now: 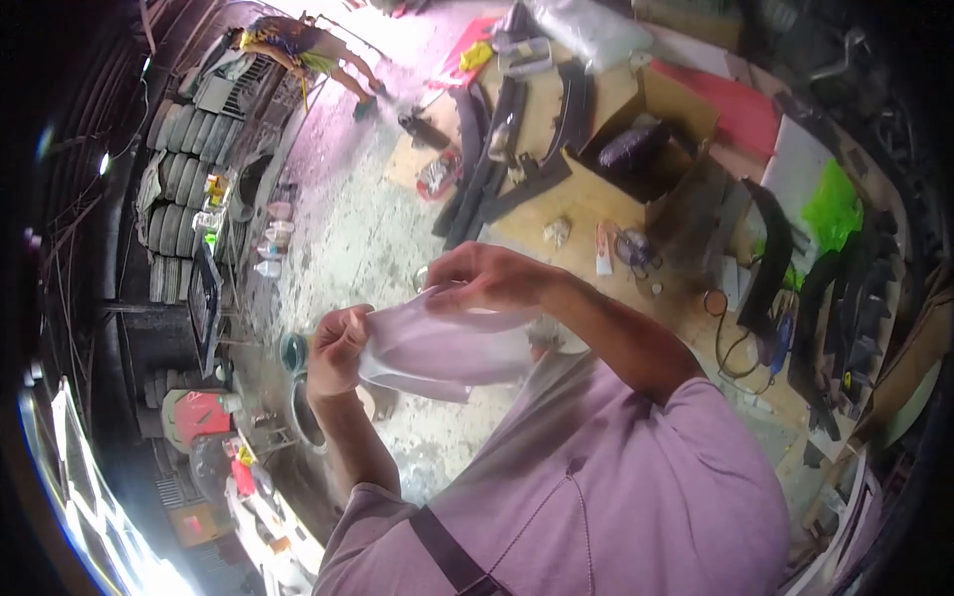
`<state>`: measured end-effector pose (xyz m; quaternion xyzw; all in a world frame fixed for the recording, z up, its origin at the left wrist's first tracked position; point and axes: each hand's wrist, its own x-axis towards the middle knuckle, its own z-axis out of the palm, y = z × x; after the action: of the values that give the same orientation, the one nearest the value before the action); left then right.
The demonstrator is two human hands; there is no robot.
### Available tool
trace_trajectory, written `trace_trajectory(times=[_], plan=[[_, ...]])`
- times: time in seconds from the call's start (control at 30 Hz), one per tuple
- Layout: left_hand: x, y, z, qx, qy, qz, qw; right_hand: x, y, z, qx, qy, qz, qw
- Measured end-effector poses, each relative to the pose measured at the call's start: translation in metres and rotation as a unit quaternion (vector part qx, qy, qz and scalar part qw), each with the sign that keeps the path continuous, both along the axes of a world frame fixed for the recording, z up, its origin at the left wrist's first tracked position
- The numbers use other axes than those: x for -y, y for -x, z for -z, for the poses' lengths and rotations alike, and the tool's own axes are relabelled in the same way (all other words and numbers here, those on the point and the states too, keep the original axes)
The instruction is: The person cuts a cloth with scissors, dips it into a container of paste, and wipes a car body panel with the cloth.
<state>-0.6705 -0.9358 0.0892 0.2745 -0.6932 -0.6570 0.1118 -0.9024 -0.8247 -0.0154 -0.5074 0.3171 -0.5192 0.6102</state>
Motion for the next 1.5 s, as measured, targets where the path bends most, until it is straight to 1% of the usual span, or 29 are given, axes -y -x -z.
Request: trace_trajectory(times=[0.07, 0.13, 0.2, 0.27, 0.33, 0.4, 0.47, 0.5, 0.53, 0.6, 0.63, 0.67, 0.7, 0.73, 0.8, 0.9, 0.97, 1.1, 1.13, 1.17, 1.23, 1.27, 1.3, 1.33, 1.37, 1.4, 1.43, 1.47, 1.5], plan=[[0.001, 0.002, 0.001, 0.025, 0.014, -0.052, 0.998, -0.01, 0.005, -0.011, 0.032, -0.022, 0.069, 0.997], [0.007, 0.008, 0.007, -0.031, 0.013, -0.02, 0.999, -0.009, 0.005, -0.013, 0.048, 0.009, 0.076, 0.996], [0.011, 0.017, 0.019, -0.172, -0.02, 0.063, 0.983, -0.007, -0.003, -0.017, 0.249, 0.072, 0.048, 0.965], [-0.001, 0.024, 0.019, -0.204, -0.059, 0.05, 0.976, -0.004, -0.012, -0.018, 0.272, 0.095, 0.036, 0.957], [-0.016, 0.031, 0.015, -0.26, -0.133, -0.023, 0.956, -0.003, -0.029, -0.028, 0.466, 0.11, 0.048, 0.877], [-0.026, 0.034, 0.02, -0.279, -0.12, -0.048, 0.952, -0.011, -0.045, -0.052, 0.549, 0.052, 0.097, 0.828], [-0.047, 0.04, 0.014, -0.358, -0.156, -0.101, 0.915, -0.009, -0.049, -0.059, 0.572, 0.078, 0.055, 0.815], [-0.065, 0.045, -0.004, -0.365, -0.18, -0.166, 0.898, -0.009, -0.051, -0.064, 0.57, 0.079, 0.05, 0.816], [-0.065, 0.039, -0.001, -0.367, -0.177, -0.168, 0.898, -0.011, -0.053, -0.07, 0.589, 0.084, 0.008, 0.804], [-0.064, 0.024, 0.011, -0.456, -0.328, -0.091, 0.822, -0.02, -0.052, -0.084, 0.608, 0.084, -0.036, 0.789], [-0.065, 0.016, 0.006, -0.448, -0.347, -0.072, 0.821, -0.027, -0.047, -0.094, 0.471, 0.093, 0.019, 0.877], [-0.067, 0.007, -0.004, -0.448, -0.348, -0.08, 0.82, -0.037, -0.045, -0.105, 0.32, 0.098, 0.073, 0.939], [-0.069, -0.001, -0.017, -0.4, -0.262, -0.027, 0.878, -0.051, -0.047, -0.121, 0.243, -0.003, 0.119, 0.963], [-0.072, -0.008, -0.03, -0.343, -0.174, 0.029, 0.923, -0.061, -0.043, -0.129, 0.248, -0.011, 0.117, 0.962], [-0.084, -0.019, -0.055, -0.236, -0.129, 0.049, 0.962, -0.076, -0.031, -0.139, -0.035, 0.037, 0.068, 0.996], [-0.083, -0.039, -0.076, -0.23, -0.096, 0.169, 0.954, -0.089, -0.034, -0.154, -0.009, 0.087, 0.002, 0.996], [-0.085, -0.043, -0.09, -0.224, -0.086, 0.178, 0.954, -0.088, -0.034, -0.163, -0.004, 0.142, -0.032, 0.989], [-0.083, -0.047, -0.093, -0.251, -0.066, 0.185, 0.948, -0.088, -0.026, -0.171, 0.013, 0.175, -0.06, 0.983], [-0.082, -0.049, -0.094, -0.25, -0.046, 0.18, 0.95, -0.087, -0.014, -0.174, -0.065, 0.211, -0.039, 0.975], [-0.073, -0.086, -0.08, -0.201, 0.074, -0.077, 0.974, -0.097, 0.003, -0.171, -0.098, 0.196, 0.043, 0.975], [-0.055, -0.131, -0.065, -0.224, 0.101, -0.248, 0.937, -0.118, 0.037, -0.166, -0.163, 0.143, 0.196, 0.956], [-0.037, -0.119, -0.056, -0.292, 0.035, -0.214, 0.931, -0.122, 0.046, -0.168, -0.179, 0.087, 0.246, 0.949], [-0.019, -0.108, -0.045, -0.353, -0.035, -0.177, 0.918, -0.104, 0.053, -0.156, -0.059, 0.083, 0.341, 0.934], [-0.008, -0.1, -0.032, -0.369, -0.088, -0.214, 0.9, -0.094, 0.053, -0.149, -0.029, 0.054, 0.365, 0.929], [0.003, -0.082, -0.038, -0.379, -0.105, -0.163, 0.905, -0.084, 0.054, -0.143, 0.003, 0.026, 0.389, 0.921], [0.021, -0.056, -0.042, -0.408, -0.109, -0.1, 0.901, -0.069, 0.073, -0.152, -0.078, 0.026, 0.348, 0.934], [0.027, -0.04, -0.042, -0.432, -0.154, -0.103, 0.882, -0.055, 0.074, -0.136, -0.039, 0.098, 0.355, 0.929], [0.029, -0.025, -0.045, -0.453, -0.199, -0.105, 0.862, -0.045, 0.075, -0.139, -0.102, 0.12, 0.359, 0.92], [0.03, -0.017, -0.052, -0.437, -0.185, -0.112, 0.873, -0.039, 0.076, -0.14, -0.157, 0.127, 0.352, 0.914]])
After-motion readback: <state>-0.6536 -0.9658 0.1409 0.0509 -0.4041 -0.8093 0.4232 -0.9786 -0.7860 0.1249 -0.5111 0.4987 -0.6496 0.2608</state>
